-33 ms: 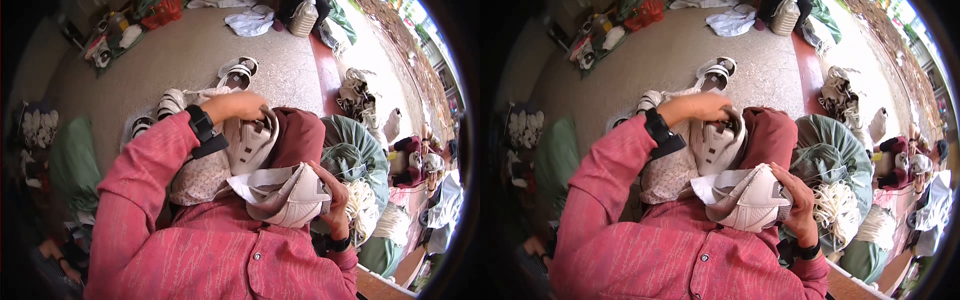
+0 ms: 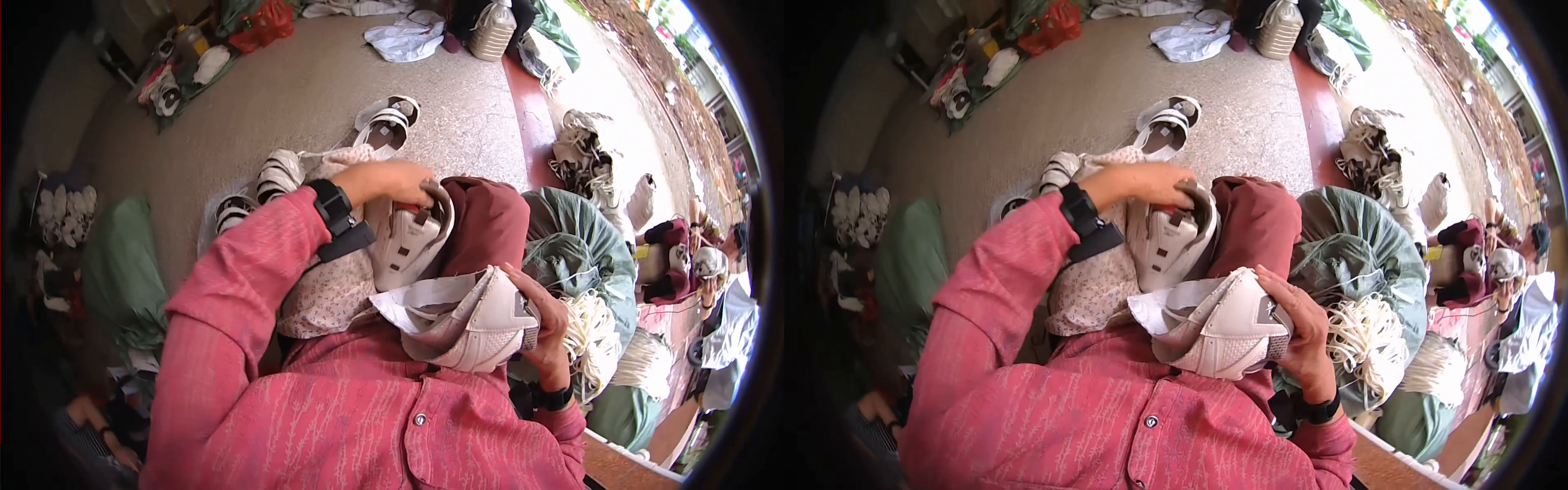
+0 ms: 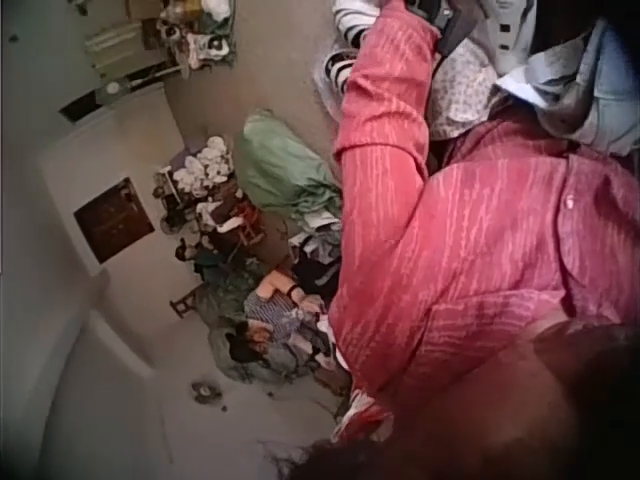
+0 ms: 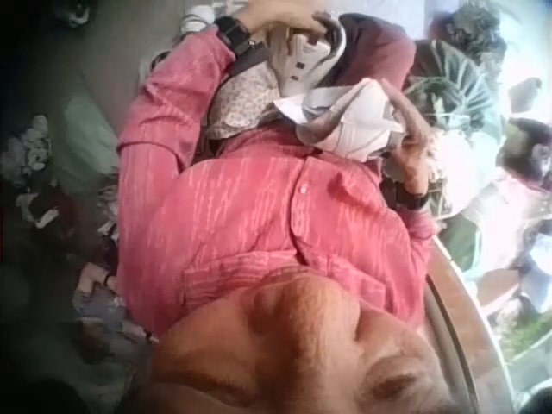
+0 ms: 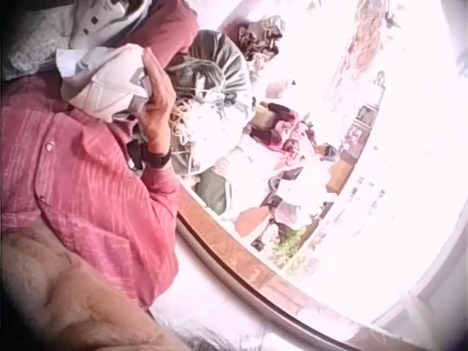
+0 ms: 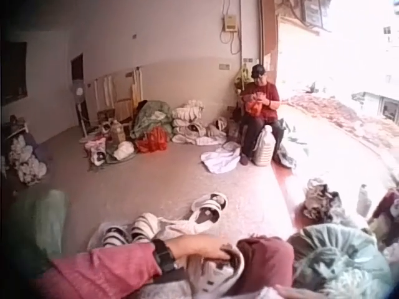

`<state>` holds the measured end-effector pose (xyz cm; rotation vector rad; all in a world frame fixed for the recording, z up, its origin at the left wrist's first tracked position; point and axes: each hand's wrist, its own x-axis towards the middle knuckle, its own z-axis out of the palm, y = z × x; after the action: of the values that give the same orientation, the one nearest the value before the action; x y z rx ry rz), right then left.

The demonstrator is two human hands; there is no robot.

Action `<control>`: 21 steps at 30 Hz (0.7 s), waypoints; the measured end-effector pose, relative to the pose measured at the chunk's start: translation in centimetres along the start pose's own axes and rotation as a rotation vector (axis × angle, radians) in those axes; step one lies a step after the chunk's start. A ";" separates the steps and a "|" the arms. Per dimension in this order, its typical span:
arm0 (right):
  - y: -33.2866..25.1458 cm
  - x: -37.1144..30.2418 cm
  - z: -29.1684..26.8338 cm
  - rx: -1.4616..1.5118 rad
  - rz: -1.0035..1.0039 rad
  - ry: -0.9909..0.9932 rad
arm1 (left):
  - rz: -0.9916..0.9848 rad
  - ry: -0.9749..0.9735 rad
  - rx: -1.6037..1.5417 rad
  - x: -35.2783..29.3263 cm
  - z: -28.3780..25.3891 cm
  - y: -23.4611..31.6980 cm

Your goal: The recorder is lacing a white shoe in a workspace.

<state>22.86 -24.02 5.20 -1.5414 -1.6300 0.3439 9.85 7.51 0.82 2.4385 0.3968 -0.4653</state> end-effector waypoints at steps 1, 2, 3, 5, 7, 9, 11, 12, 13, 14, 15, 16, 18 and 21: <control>0.2 0.2 0.0 0.002 -0.001 0.018 | -0.049 0.115 -0.038 0.9 1.6 -1.3; 0.1 0.5 0.2 0.009 -0.035 0.015 | -0.013 0.115 -0.170 1.7 2.5 -3.3; 0.0 0.6 0.2 0.012 -0.065 0.013 | 0.028 0.111 -0.303 2.5 3.2 -4.9; -0.3 0.1 -0.4 -0.001 -0.055 0.039 | -0.045 0.055 -0.381 3.8 3.4 -5.3; -0.6 -0.2 -1.0 -0.009 -0.040 0.034 | -0.274 0.010 -0.495 4.4 3.8 -5.8; -0.7 -0.1 -0.6 0.053 -0.053 0.033 | -0.193 0.070 -0.394 4.3 5.1 -8.3; -0.4 0.4 0.8 0.101 -0.108 0.021 | -0.139 0.138 -0.438 2.4 6.7 -11.1; 0.1 -0.3 0.4 0.069 -0.066 0.027 | -0.125 0.095 -0.418 2.7 5.7 -7.7; 0.4 -1.2 -0.4 0.037 -0.018 0.039 | -0.079 0.115 -0.480 2.2 4.4 -3.2; -0.1 -1.1 -0.4 0.035 -0.026 0.023 | -0.081 0.164 -0.428 0.5 4.1 -2.8; -0.2 -1.2 -0.2 0.034 -0.042 0.025 | -0.050 0.216 -0.422 -0.4 4.2 -2.7; -0.4 -1.3 -0.2 0.031 -0.054 0.034 | -0.106 0.295 -0.394 -1.3 4.3 -3.0; -0.5 -1.2 -0.1 0.034 -0.070 0.048 | -0.033 0.460 -0.356 -4.5 2.9 -2.0; -0.1 -0.9 -0.3 0.087 0.063 0.053 | 0.106 0.774 -0.324 -9.7 -0.9 -0.5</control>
<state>22.87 -25.00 5.07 -1.5259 -1.5092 0.3995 1.24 6.82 5.28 2.2136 0.5948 0.5757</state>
